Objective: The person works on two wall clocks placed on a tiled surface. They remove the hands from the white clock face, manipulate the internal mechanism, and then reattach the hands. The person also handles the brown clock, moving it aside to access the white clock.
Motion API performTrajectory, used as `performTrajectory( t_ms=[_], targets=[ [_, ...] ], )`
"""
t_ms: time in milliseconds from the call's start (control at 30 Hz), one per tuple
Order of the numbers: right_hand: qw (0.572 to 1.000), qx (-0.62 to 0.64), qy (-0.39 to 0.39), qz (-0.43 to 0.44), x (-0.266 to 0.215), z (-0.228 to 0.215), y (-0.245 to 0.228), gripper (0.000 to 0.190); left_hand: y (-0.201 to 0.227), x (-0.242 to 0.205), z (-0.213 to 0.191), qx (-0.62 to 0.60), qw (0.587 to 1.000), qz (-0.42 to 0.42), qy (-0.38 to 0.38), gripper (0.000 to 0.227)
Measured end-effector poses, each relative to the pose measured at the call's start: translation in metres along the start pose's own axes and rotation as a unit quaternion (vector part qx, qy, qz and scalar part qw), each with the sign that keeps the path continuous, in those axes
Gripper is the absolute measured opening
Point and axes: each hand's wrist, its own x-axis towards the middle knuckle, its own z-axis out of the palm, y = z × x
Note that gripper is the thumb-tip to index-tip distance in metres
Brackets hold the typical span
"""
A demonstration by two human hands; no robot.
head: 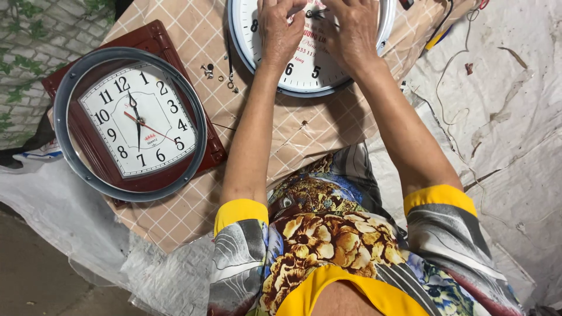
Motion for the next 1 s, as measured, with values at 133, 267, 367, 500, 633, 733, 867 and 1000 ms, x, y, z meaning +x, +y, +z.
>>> performTrajectory(
  t_ms=[133,267,367,500,633,733,867,1000],
  targets=[
    [0.999,-0.045,-0.019,0.023,-0.026,-0.012,0.005,0.009,-0.002,-0.003,0.002,-0.006,0.998,-0.057,-0.028,0.004],
    [0.997,-0.049,-0.065,0.018,-0.033,-0.017,-0.006,0.026,-0.002,-0.002,0.002,0.014,1.0,-0.022,-0.014,0.005],
    [0.997,-0.053,-0.049,0.012,-0.033,-0.014,-0.009,0.019,0.002,0.0,-0.002,0.004,0.999,-0.033,-0.024,0.007],
    [0.999,-0.036,-0.038,0.011,-0.036,-0.016,-0.014,0.025,0.008,0.0,-0.007,0.008,1.0,0.005,-0.022,0.006],
    [0.998,0.0,-0.054,0.04,-0.034,-0.022,-0.022,0.029,0.01,0.001,-0.008,-0.003,0.999,0.032,-0.011,0.004],
    [0.999,0.0,-0.039,0.023,-0.032,-0.025,-0.023,0.014,0.011,0.0,-0.009,0.005,0.999,0.024,-0.022,0.006],
    [0.998,-0.007,-0.051,0.024,-0.034,-0.02,-0.018,0.024,0.012,0.001,-0.007,-0.007,0.999,0.042,-0.016,0.004],
    [0.998,0.0,-0.06,0.029,-0.031,-0.014,-0.007,0.015,0.008,-0.002,-0.003,0.017,1.0,-0.005,-0.019,0.007]
  ],
)
